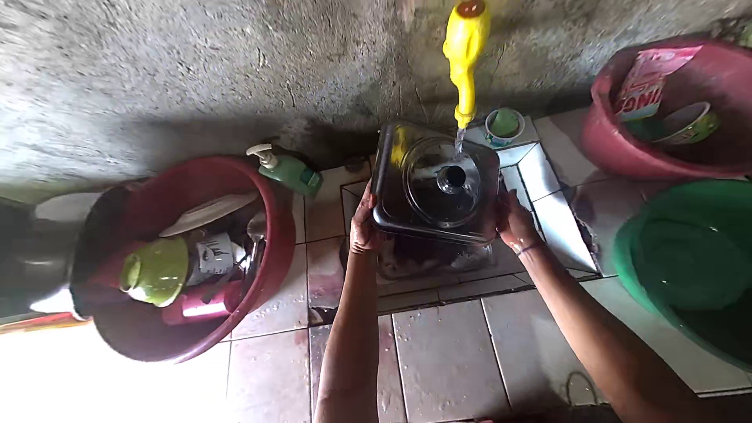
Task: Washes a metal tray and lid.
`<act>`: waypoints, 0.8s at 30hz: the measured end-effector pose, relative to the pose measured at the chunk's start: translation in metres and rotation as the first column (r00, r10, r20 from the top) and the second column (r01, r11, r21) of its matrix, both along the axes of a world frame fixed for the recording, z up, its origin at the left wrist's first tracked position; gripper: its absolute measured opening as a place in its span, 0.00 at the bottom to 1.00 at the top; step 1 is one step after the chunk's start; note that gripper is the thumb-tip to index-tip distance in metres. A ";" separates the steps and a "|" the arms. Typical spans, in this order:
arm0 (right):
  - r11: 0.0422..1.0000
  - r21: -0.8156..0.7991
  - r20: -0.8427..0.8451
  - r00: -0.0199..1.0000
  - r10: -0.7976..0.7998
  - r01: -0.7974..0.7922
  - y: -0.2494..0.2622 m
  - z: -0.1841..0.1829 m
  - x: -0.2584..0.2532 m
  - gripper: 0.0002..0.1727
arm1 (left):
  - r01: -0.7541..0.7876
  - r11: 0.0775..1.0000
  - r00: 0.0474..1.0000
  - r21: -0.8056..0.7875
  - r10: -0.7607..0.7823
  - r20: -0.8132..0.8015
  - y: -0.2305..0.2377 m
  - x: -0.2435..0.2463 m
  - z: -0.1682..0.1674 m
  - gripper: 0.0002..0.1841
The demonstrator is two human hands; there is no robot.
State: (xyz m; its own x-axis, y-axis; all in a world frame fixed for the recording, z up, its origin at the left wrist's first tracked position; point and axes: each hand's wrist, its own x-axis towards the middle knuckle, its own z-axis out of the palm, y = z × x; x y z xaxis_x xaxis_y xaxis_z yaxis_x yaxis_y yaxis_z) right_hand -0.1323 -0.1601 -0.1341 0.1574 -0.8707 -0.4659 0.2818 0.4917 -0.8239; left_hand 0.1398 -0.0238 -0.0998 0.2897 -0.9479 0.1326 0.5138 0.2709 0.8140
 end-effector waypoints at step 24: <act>0.701 -0.295 -0.699 0.647 0.305 -0.649 0.034 -0.039 0.038 0.31 | -0.206 0.751 0.968 0.628 0.064 0.241 0.068 -0.046 0.126 0.05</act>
State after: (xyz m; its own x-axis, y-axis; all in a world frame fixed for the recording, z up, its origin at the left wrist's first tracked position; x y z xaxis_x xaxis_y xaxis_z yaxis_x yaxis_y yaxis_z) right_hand -0.0947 -0.1258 -0.1734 0.4803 -0.8630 -0.1567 -0.4665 -0.1001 -0.8788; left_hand 0.0935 0.0444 0.0259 0.4570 -0.7801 -0.4273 0.3273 -0.2992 0.8963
